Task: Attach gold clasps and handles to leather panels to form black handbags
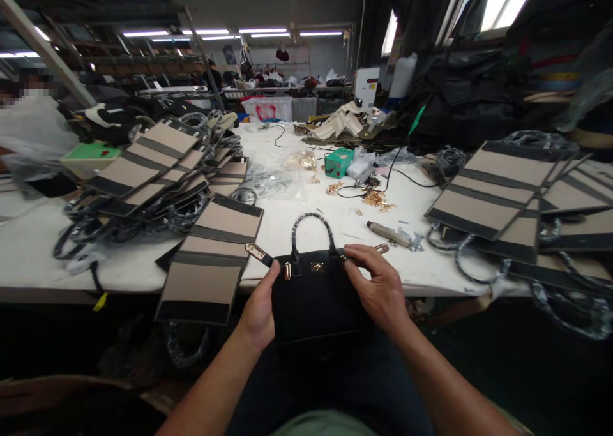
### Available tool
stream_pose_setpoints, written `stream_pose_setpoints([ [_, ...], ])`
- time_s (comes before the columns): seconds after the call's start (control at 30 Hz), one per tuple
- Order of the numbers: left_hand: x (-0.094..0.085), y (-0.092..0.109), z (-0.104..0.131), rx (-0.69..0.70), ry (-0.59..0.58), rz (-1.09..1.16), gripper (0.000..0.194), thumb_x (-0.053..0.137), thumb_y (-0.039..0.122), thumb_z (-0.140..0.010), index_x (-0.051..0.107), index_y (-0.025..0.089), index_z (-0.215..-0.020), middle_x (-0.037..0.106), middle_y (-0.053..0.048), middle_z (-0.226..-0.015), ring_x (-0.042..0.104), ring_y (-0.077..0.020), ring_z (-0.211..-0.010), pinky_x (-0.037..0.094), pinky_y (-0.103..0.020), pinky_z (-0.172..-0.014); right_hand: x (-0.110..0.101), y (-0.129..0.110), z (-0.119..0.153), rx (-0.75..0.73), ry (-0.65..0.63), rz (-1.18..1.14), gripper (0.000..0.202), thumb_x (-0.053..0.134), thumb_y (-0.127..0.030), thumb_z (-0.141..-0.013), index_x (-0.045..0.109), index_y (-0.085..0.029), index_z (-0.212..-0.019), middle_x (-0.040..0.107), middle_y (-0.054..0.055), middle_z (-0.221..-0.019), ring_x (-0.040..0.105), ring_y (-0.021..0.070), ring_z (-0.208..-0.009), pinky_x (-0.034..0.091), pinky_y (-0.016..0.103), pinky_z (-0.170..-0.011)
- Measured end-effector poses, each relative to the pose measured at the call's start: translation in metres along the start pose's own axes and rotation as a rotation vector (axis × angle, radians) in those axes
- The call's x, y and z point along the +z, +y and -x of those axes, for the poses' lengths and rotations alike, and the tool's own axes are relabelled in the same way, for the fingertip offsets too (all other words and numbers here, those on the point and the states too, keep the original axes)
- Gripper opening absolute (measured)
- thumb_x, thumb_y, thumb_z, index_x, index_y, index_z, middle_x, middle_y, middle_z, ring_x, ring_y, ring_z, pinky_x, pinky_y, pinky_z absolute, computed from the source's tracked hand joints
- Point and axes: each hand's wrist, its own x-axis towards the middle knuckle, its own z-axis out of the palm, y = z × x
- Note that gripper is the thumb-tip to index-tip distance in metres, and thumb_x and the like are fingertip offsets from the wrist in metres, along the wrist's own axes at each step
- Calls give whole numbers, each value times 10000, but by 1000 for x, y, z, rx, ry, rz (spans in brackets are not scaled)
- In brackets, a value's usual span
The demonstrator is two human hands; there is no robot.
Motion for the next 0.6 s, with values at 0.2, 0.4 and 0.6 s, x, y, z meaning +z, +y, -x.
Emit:
stream_pose_setpoints([
  [0.2,-17,-6,-18,-127,28,2,440,626,453,-885,715,120,-1160,787,-123,-1021,739,-318,-1013,557,-465,-967,16,23,10,-74,-174,99,224,641,-226,-905,745,-269,-1100,702,80,-1150,663,236,-1077,543,427,-978],
  [0.4,-14,-8,-32,-14,150,-52,324,710,329,-810,722,110,-1048,791,-99,-962,753,-281,-928,575,-409,-903,35,31,0,-175,-331,355,169,709,-274,-890,768,-272,-1049,724,72,-1065,638,266,-1010,515,445,-901],
  [0.6,-20,-12,-44,88,102,-153,331,783,329,-793,697,142,-1053,787,-75,-974,752,-243,-872,563,-370,-876,42,34,-12,-184,-388,446,134,678,-292,-924,779,-269,-1010,724,64,-966,625,253,-934,493,408,-834],
])
